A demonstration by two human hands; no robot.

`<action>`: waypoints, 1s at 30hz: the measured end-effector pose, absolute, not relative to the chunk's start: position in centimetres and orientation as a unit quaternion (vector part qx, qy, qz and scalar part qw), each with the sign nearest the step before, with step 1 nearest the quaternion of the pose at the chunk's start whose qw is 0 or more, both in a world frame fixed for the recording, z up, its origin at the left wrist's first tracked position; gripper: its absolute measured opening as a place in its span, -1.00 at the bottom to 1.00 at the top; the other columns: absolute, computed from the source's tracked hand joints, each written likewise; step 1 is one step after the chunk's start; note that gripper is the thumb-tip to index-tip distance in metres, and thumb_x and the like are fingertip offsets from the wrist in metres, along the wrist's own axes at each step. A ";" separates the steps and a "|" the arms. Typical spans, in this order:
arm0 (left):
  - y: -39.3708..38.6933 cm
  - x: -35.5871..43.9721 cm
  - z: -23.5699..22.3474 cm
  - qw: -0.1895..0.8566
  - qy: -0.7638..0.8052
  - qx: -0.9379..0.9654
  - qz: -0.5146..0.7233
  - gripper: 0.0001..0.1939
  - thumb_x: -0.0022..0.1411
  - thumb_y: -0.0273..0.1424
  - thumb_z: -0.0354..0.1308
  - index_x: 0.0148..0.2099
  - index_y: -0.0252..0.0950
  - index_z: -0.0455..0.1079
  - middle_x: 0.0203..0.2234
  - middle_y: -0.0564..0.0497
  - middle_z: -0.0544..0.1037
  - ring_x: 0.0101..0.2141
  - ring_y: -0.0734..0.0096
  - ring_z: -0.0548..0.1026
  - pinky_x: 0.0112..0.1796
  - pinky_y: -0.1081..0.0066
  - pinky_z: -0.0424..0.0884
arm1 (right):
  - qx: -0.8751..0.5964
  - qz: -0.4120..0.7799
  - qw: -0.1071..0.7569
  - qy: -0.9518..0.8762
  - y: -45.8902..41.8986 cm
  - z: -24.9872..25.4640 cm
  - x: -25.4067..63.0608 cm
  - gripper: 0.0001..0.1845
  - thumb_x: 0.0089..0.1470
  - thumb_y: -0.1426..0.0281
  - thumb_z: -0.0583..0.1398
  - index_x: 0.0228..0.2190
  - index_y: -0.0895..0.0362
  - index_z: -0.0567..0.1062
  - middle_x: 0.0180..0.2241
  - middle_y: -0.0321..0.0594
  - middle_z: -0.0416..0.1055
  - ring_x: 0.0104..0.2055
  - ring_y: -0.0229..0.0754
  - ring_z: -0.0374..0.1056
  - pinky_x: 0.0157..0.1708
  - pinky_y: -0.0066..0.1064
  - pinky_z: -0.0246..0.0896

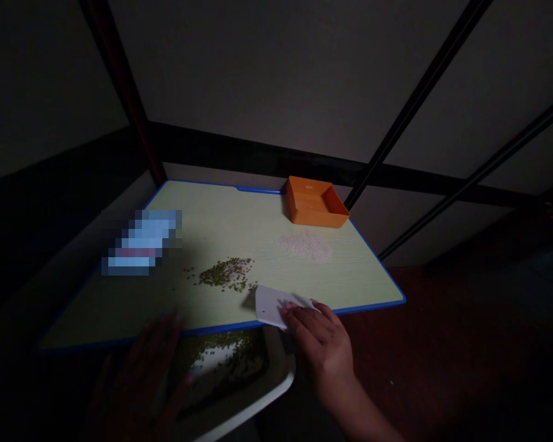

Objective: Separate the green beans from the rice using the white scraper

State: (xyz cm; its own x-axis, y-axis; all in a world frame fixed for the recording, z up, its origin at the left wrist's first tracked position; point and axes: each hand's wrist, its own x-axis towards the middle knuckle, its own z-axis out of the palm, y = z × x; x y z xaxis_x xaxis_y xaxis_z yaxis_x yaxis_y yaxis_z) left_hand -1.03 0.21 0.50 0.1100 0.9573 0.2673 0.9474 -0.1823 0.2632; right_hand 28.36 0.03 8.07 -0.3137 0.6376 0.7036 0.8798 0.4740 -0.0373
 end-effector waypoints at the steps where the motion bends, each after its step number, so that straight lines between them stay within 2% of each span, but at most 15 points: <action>1: 0.2 -1.0 0.5 0.013 0.640 0.744 0.192 -0.36 0.27 -0.12 -0.16 0.35 0.14 -0.27 0.36 -0.02 0.12 0.35 0.06 0.08 0.23 -0.37 0.16 | -0.481 -0.180 0.334 -0.790 0.0 8.1 28.4 -0.68 0.27 0.52 0.03 -0.06 0.14 0.51 -0.17 -0.18 0.64 -0.17 -0.19 0.57 -0.08 -0.22 0.37; 11: 0.0 -0.5 0.8 0.014 0.643 0.740 0.195 -0.37 0.28 -0.13 -0.18 0.35 0.13 -0.25 0.37 0.00 0.11 0.36 0.09 0.07 0.25 -0.33 0.12 | -0.479 -0.171 0.332 -0.794 0.4 7.3 28.6 -0.65 0.19 0.55 0.07 -0.05 0.13 0.52 -0.16 -0.15 0.64 -0.16 -0.16 0.56 -0.05 -0.20 0.37; 21: 0.0 -1.2 0.7 0.032 0.647 0.743 0.171 -0.36 0.28 -0.10 -0.18 0.35 0.12 -0.26 0.38 0.00 0.08 0.36 0.07 0.06 0.24 -0.34 0.13 | -0.460 -0.144 0.343 -0.806 -0.4 8.0 28.6 -0.68 0.24 0.52 0.09 -0.04 0.12 0.52 -0.18 -0.19 0.64 -0.14 -0.20 0.55 -0.05 -0.23 0.39; 26: 0.0 -1.1 0.9 0.037 0.646 0.745 0.160 -0.36 0.28 -0.10 -0.19 0.35 0.10 -0.28 0.39 -0.01 0.05 0.37 0.10 0.02 0.27 -0.32 0.09 | -0.499 -0.129 0.405 -0.755 0.9 9.3 30.7 -0.68 0.21 0.52 0.09 -0.12 0.08 0.58 -0.23 -0.14 0.65 -0.23 -0.17 0.57 -0.11 -0.24 0.45; 30: 0.2 -1.0 0.9 0.041 0.646 0.746 0.156 -0.36 0.28 -0.08 -0.20 0.35 0.11 -0.28 0.39 0.00 0.04 0.37 0.08 0.02 0.25 -0.35 0.11 | -0.630 -0.012 0.513 -0.583 2.2 11.0 32.6 -0.75 0.15 0.32 0.21 -0.15 0.08 0.61 -0.19 -0.10 0.64 -0.26 -0.13 0.58 -0.28 -0.34 0.49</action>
